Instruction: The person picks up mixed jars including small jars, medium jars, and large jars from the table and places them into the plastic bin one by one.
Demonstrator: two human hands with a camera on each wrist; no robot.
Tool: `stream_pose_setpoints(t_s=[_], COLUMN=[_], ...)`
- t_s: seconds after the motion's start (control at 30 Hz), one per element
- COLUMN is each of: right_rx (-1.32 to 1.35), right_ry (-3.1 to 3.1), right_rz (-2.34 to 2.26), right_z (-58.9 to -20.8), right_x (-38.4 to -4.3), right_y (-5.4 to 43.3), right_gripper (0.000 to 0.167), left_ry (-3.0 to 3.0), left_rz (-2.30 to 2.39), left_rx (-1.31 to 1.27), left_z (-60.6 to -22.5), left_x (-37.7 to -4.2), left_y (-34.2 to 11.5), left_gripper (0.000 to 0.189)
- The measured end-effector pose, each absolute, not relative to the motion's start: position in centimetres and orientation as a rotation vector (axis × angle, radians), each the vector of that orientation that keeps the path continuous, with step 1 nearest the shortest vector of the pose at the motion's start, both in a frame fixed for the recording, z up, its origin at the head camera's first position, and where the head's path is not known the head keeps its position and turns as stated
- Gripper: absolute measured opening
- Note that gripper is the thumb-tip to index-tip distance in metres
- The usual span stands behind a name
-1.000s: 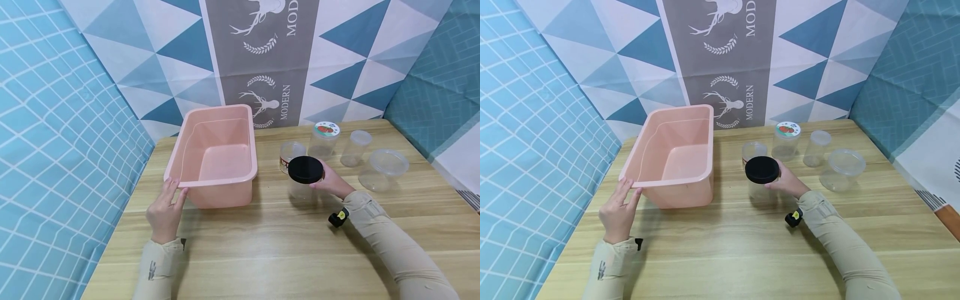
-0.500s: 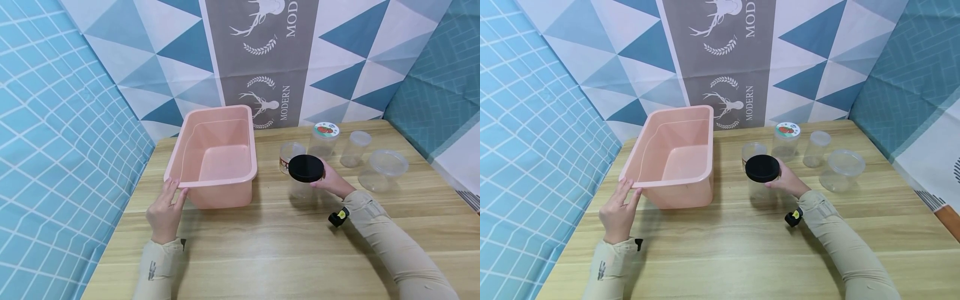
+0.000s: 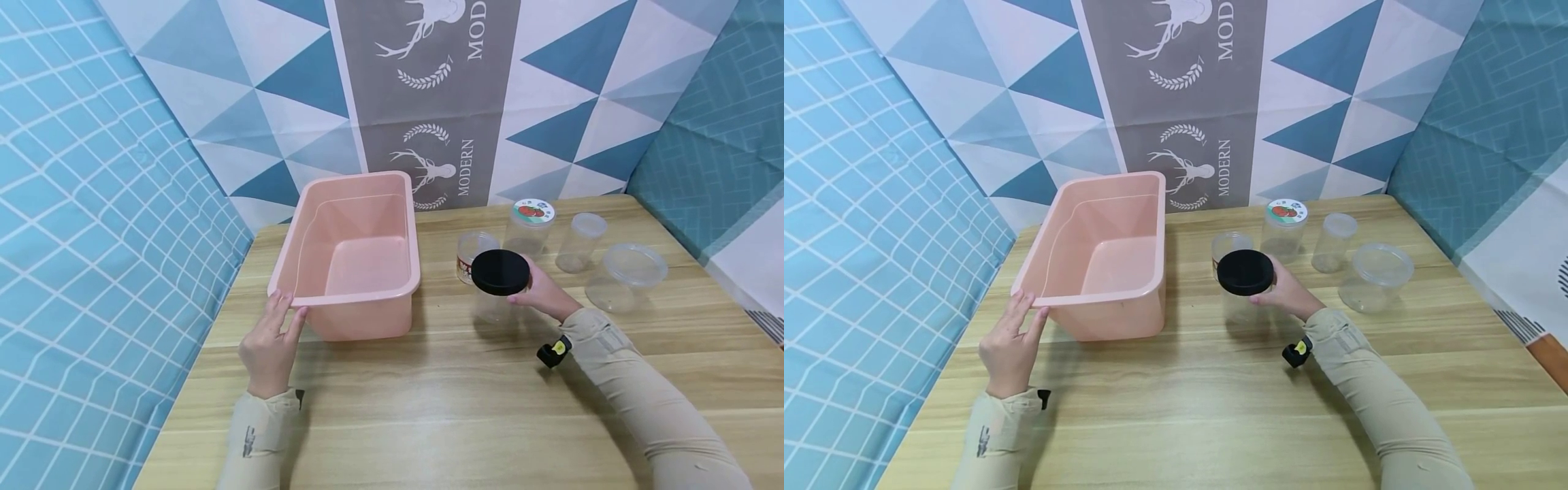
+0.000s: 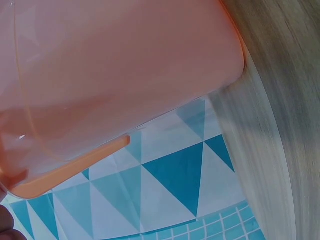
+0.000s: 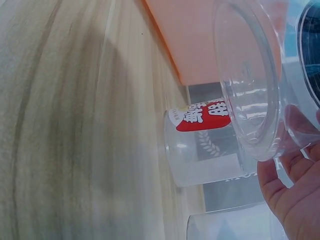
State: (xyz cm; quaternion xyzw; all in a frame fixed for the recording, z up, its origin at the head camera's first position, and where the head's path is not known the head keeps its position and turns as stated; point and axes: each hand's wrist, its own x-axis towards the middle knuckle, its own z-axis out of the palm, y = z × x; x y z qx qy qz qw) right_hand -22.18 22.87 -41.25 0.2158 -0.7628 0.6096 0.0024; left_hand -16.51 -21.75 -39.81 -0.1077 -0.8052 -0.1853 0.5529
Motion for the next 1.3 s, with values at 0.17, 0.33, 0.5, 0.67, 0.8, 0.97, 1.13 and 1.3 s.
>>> stream_pose_setpoints(t_s=[0.17,0.33,0.5,0.67,0.8,0.97,1.13,1.3], right_rx=[0.676,0.716,0.750,0.767,0.765,0.794,0.836,0.839], right_ry=[-2.427,-2.414,-2.404,-2.421,-2.412,-2.364,-2.319,-2.304], right_rz=[1.896,1.879,1.847,1.809,1.824,1.845,1.872,1.902], right_z=[-40.7,-40.3,-40.0,-39.9,-39.9,-39.7,-39.3,-39.3], right_x=[-22.3,-22.6,-23.0,-23.1,-22.9,-22.7,-22.6,-22.3], right_y=[23.0,23.1,23.1,23.1,23.1,22.9,22.6,22.4], right_gripper=[0.081,0.081,0.079,0.078,0.079,0.081,0.080,0.080], left_ry=[-1.897,-1.888,-1.881,-1.883,-1.878,-1.869,-1.859,-1.862], left_rz=[-0.438,-0.446,-0.446,-0.450,-0.452,-0.453,-0.449,-0.445], left_rx=[-0.255,-0.257,-0.259,-0.260,-0.264,-0.276,-0.275,-0.273], left_z=[-39.8,-39.8,-39.8,-39.8,-39.8,-39.7,-39.5,-39.6], left_x=[-16.6,-16.7,-16.6,-16.6,-16.7,-16.7,-16.6,-16.3], left_y=[-21.7,-21.7,-21.7,-21.7,-21.6,-21.5,-21.6,-21.7], left_gripper=[0.055,0.055,0.055,0.057,0.056,0.055,0.055,0.055])
